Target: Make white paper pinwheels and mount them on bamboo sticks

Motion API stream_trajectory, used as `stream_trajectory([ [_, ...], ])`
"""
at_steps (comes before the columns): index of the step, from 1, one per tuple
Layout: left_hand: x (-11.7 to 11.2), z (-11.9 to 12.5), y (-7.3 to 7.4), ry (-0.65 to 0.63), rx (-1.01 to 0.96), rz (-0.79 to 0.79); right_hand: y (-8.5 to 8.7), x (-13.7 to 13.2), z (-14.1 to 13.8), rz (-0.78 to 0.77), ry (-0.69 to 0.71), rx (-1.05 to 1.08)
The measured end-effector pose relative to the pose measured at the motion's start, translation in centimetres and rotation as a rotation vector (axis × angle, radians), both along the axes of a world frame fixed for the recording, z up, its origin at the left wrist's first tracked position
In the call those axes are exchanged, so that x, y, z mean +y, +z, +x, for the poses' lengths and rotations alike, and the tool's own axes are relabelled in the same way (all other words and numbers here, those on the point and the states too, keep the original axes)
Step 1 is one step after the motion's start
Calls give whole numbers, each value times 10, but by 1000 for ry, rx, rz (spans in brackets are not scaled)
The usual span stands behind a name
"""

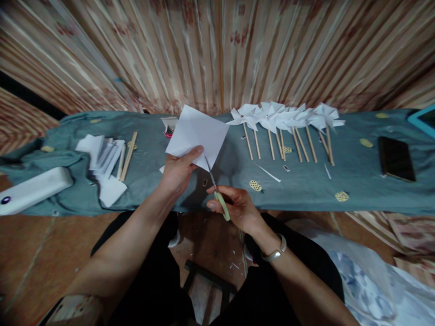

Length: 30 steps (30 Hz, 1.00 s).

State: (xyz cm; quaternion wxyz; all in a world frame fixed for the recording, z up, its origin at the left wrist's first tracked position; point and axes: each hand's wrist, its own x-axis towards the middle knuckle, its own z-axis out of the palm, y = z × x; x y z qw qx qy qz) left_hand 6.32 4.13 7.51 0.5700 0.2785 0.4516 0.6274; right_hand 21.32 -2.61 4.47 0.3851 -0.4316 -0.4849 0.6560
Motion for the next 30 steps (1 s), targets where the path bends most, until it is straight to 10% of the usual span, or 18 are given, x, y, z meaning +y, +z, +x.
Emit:
stream_trajectory([
  [30,-1,3,-3,-3,-2,-26,3,1,0,-9,-24,-12],
])
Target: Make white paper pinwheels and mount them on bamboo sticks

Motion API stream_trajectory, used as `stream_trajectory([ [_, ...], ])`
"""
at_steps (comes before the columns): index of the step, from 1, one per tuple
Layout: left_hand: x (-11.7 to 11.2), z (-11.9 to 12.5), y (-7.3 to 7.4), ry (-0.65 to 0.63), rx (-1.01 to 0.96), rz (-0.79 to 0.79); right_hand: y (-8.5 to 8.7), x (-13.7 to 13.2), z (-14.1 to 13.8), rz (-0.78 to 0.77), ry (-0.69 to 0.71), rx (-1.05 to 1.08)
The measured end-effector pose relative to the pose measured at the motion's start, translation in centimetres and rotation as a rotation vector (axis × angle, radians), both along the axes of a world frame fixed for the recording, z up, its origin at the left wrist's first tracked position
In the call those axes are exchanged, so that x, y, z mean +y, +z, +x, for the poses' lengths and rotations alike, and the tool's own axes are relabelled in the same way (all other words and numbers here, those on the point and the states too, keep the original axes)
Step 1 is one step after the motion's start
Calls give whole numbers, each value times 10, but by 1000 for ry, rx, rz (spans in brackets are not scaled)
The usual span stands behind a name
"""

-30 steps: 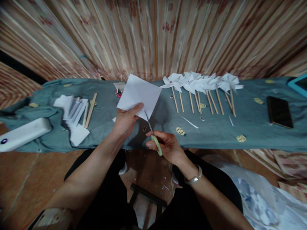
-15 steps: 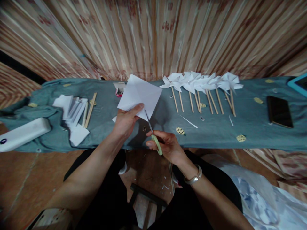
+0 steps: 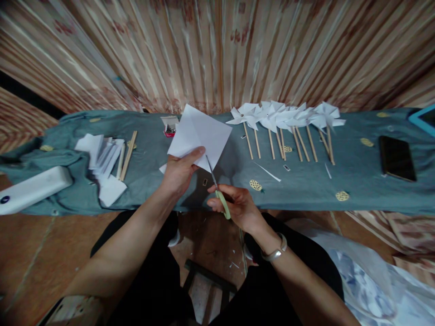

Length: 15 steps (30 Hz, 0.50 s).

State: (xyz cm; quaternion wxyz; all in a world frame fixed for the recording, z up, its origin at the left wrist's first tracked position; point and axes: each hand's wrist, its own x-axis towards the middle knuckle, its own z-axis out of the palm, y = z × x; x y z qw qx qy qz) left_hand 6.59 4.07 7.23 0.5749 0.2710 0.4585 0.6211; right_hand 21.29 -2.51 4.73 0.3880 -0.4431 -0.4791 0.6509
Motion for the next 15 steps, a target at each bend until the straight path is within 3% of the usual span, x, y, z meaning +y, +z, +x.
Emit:
stream_trajectory([
  [15,0,-4,-1,-44,40,-22,-2,0,3,-10,-1,-3],
])
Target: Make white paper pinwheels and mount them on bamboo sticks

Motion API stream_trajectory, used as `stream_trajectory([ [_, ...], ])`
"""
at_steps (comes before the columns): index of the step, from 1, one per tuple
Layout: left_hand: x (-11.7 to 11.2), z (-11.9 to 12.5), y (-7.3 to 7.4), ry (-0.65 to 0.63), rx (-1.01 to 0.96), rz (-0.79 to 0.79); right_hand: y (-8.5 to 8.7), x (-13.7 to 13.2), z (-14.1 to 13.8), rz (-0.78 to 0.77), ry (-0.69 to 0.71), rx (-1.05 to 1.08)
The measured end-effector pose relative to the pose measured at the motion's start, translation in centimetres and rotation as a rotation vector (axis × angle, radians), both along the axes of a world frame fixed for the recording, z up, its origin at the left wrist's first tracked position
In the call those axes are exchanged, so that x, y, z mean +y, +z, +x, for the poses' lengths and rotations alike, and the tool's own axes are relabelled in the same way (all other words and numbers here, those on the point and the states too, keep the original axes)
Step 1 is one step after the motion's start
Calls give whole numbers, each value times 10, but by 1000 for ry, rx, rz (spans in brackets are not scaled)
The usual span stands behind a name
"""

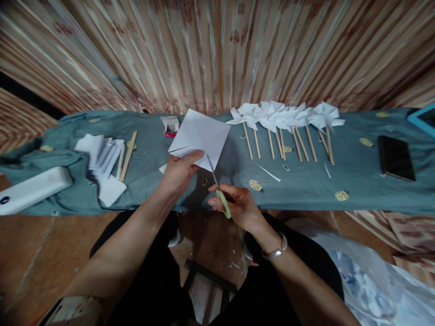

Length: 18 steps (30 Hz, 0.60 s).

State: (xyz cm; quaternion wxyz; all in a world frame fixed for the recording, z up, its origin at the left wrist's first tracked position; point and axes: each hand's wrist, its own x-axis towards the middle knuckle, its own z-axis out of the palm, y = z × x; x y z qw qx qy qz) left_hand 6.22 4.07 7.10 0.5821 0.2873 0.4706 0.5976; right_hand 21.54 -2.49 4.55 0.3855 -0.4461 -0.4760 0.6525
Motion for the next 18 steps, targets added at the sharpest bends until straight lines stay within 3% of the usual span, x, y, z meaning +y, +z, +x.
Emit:
stream_trajectory([
  [18,-2,1,-7,-57,22,54,3,2,0,15,-14,-4],
])
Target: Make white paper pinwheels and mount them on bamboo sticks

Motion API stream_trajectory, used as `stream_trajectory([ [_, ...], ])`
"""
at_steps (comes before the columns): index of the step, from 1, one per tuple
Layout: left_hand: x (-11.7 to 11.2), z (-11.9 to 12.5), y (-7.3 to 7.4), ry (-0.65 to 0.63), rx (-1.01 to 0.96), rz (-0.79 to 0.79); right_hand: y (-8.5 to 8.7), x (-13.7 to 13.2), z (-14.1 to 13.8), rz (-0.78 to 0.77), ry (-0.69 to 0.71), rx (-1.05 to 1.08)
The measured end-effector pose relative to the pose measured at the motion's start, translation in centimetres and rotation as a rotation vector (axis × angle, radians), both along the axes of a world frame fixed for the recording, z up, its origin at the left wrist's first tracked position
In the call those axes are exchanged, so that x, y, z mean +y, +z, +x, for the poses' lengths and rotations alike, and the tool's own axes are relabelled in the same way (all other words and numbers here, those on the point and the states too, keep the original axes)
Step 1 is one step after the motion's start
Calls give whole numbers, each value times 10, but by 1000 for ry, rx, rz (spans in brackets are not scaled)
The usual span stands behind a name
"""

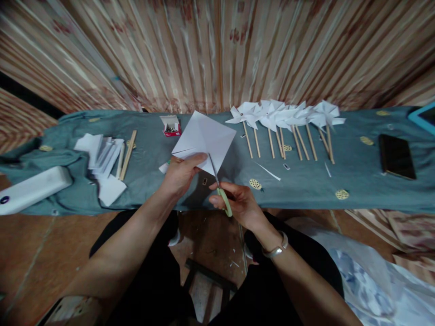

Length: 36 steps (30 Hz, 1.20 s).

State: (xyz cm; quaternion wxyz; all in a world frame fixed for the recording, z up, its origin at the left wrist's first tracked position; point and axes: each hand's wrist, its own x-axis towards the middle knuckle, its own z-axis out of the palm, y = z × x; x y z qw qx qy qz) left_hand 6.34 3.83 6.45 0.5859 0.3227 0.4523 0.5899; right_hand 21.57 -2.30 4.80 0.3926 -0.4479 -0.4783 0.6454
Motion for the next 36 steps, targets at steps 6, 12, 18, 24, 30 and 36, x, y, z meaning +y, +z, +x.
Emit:
stream_trajectory([
  [6,1,0,0,-7,-22,4,3,0,-1,-8,-5,-11],
  [12,-1,1,0,-4,-18,6,1,0,-1,-10,-16,-3],
  [18,-1,2,1,5,-18,-2,0,0,0,0,1,1],
  [24,-2,3,2,-4,-25,12,-1,1,0,-17,-2,6],
  [30,-4,3,0,-13,8,-19,-3,1,0,16,-18,-6],
  [36,-4,3,1,-23,3,-23,-1,1,-1,-15,-32,4],
])
